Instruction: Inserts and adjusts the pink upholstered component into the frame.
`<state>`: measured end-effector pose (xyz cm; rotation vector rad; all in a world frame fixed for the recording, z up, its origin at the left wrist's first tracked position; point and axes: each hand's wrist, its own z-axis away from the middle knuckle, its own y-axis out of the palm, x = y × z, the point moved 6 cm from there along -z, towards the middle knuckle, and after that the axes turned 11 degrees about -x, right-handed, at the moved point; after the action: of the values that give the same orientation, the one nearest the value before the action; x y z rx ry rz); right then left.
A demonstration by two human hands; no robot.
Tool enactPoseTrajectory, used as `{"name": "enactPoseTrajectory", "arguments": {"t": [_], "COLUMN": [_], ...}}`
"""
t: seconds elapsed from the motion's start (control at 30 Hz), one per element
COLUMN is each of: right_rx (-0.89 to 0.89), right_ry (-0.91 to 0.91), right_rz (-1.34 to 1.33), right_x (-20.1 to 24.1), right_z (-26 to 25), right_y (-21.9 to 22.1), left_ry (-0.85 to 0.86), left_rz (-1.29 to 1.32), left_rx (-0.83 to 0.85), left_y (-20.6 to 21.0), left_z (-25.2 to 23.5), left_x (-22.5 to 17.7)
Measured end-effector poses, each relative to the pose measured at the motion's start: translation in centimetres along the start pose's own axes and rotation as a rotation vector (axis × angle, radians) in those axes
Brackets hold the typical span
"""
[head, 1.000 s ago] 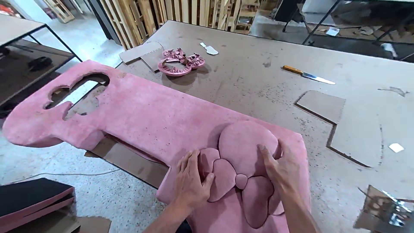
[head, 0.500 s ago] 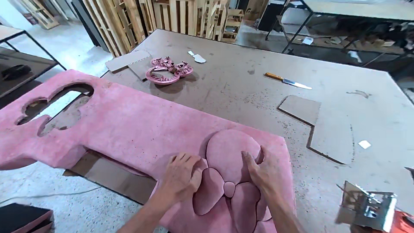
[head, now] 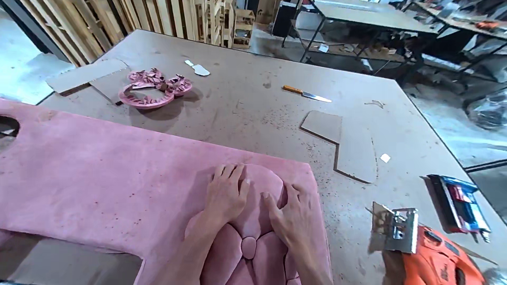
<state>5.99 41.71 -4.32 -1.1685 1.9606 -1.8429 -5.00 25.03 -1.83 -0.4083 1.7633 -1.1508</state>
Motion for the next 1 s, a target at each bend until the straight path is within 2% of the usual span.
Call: {"name": "enactPoseTrajectory", "arguments": {"t": [0.43,0.77,0.9,1.0], "right_rx": [0.040,-0.003,0.100,0.164], "right_ry": [0.012,-0.090,-0.105,-0.190], "right_rz": [-0.007,0.050,-0.082,-0.079], "right_x": [-0.2,-1.0,-0.3,1.6], "right_z": [0.4,-0.7,-3.3,-4.2], "right_y": [0.7,2.5,2.7,3.4], "left_ry": [0.076,0.018,-0.009,-0.006], "left_rz": [-0.064,0.006,0.029,0.039], "left_rx": [-0.111,-0.105,-0.093,-0.111], "left_y": [0.4,0.9,1.6,2.3], "left_z": [0.2,-0.6,-1.2,-1.5], "left_x": [-0.1,0.7,1.4,2.0]}}
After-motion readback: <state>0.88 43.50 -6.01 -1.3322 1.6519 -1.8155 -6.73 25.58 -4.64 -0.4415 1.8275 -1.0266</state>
